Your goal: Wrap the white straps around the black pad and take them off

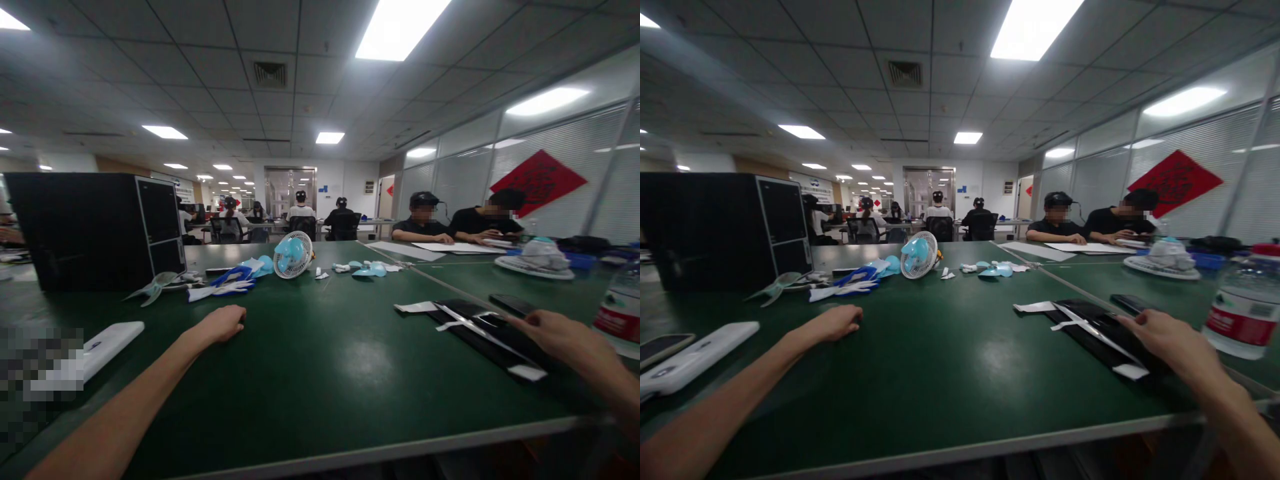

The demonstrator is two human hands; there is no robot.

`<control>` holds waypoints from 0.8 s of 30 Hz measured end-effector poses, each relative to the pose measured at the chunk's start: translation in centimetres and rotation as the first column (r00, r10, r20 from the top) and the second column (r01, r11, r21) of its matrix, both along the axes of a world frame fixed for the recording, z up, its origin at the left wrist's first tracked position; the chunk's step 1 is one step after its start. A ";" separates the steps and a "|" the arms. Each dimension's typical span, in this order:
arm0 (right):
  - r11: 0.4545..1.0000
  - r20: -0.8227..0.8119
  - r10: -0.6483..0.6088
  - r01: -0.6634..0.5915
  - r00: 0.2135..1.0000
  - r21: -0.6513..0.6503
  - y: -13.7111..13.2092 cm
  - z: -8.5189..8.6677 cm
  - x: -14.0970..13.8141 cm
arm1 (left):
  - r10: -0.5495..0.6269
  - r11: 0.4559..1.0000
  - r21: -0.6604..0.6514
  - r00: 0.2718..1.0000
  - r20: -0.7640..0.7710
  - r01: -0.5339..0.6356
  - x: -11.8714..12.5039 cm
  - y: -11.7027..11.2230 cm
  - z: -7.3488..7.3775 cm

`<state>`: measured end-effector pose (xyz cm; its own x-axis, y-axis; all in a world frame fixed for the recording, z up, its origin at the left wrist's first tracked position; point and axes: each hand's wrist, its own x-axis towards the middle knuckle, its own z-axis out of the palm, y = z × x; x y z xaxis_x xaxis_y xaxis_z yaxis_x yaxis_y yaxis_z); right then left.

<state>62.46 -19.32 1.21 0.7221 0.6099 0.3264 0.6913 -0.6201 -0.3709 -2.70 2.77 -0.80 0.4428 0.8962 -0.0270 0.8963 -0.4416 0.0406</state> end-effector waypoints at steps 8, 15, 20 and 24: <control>0.995 -0.183 -0.005 -0.014 0.983 -0.102 -5.3 -0.8 -2.6 | 0.002 1.000 -0.010 1.000 0.003 -0.002 -0.1 0.2 -0.1; 0.997 -0.261 0.072 -0.072 0.963 0.011 -6.0 -0.7 -6.0 | 0.013 1.000 -0.012 1.000 0.003 -0.013 0.2 -0.7 0.4; 0.990 -0.254 0.136 -0.119 0.958 0.082 -5.9 -0.7 -6.5 | 0.021 0.999 -0.027 1.000 0.004 -0.021 0.3 -1.3 0.9; 0.985 -0.208 0.168 -0.155 0.964 0.077 -5.8 -0.7 -7.0 | 0.022 0.999 -0.033 1.000 0.002 -0.022 0.4 -1.5 1.1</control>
<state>55.49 -25.16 0.53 0.6724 0.7083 0.2152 0.6817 -0.4792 -0.5529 -2.30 1.24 0.34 0.4229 0.9044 -0.0560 0.9057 -0.4200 0.0569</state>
